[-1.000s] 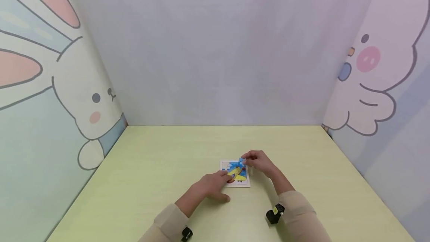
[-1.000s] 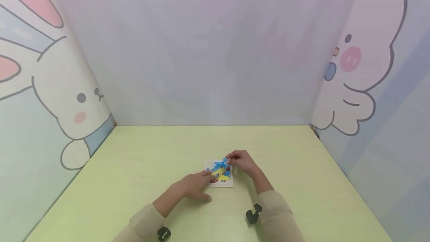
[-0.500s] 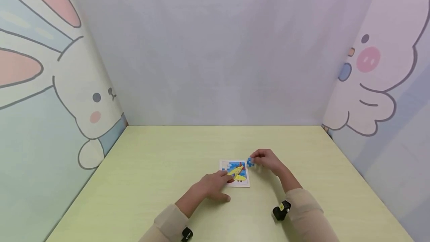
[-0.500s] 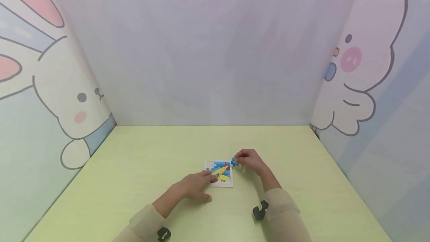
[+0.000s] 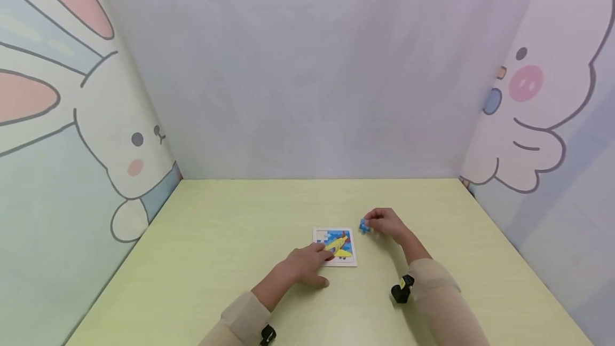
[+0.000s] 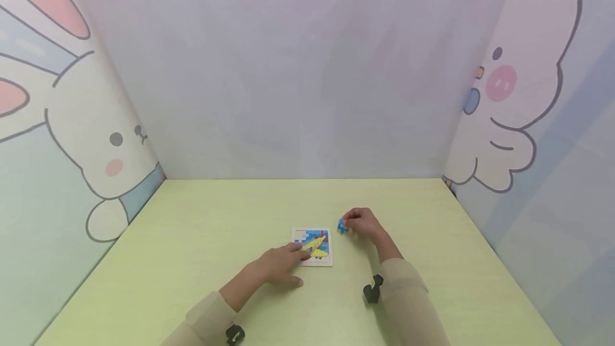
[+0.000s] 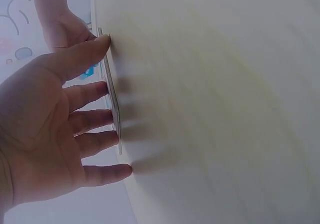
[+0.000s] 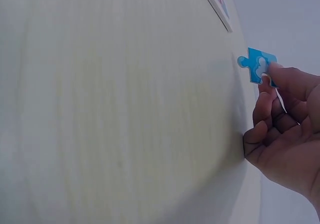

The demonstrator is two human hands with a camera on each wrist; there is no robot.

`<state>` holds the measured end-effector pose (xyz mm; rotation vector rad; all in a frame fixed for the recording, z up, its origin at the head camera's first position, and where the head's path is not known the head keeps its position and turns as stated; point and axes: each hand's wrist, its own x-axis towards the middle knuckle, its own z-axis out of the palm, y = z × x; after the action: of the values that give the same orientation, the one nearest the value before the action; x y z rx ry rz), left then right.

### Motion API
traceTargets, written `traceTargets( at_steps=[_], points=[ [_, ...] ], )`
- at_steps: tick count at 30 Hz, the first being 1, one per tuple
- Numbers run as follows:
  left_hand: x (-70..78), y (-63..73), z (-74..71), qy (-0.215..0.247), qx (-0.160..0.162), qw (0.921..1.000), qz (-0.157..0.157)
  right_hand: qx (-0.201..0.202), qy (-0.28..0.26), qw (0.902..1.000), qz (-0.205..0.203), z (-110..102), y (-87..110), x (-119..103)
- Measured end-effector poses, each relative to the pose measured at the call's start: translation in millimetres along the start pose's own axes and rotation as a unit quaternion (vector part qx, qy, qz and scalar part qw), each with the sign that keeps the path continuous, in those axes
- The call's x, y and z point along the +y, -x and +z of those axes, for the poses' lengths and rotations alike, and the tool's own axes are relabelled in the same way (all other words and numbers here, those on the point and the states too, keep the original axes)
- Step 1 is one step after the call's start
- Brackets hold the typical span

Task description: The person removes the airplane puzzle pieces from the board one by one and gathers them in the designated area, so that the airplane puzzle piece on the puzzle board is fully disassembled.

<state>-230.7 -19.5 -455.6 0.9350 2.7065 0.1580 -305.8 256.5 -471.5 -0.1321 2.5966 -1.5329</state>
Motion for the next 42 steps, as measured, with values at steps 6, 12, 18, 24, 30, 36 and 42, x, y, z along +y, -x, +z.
traceTargets(
  at_steps=[6, 12, 18, 24, 30, 36, 42],
  points=[
    [0.6, 1.4, -1.2, 0.001, -0.003, 1.0, -0.001, 0.007, 0.029, 0.9994, 0.016, 4.4, -8.1, 0.4],
    [-1.2, 0.3, -0.4, 0.007, -0.001, 1.0, 0.0, 0.01, 0.075, 0.9968, 0.025, 10.0, -11.9, -5.1],
    [-3.0, 1.5, -0.2, 0.028, 0.005, 0.9996, -0.001, 0.007, 0.105, 0.994, 0.027, 13.8, -13.9, -8.6],
    [-3.2, 3.6, 1.2, 0.034, 0.006, 0.9994, -0.002, 0.007, 0.106, 0.9941, 0.022, 15.3, -11.8, -6.4],
    [-1.6, 5.0, 3.1, 0.051, 0.014, 0.9986, 0.005, 0.066, 0.026, 0.9958, 0.058, 9.7, -3.4, -1.3],
    [-1.6, 7.8, 3.5, 0.03, 0.039, 0.9987, 0.011, 0.075, -0.002, 0.9967, 0.029, 8.7, 3.2, -2.8],
    [1.7, 8.6, 3.2, 0.019, 0.048, 0.9984, 0.021, 0.063, -0.01, 0.998, 0.001, 17.5, 5.0, -12.8]
  ],
)
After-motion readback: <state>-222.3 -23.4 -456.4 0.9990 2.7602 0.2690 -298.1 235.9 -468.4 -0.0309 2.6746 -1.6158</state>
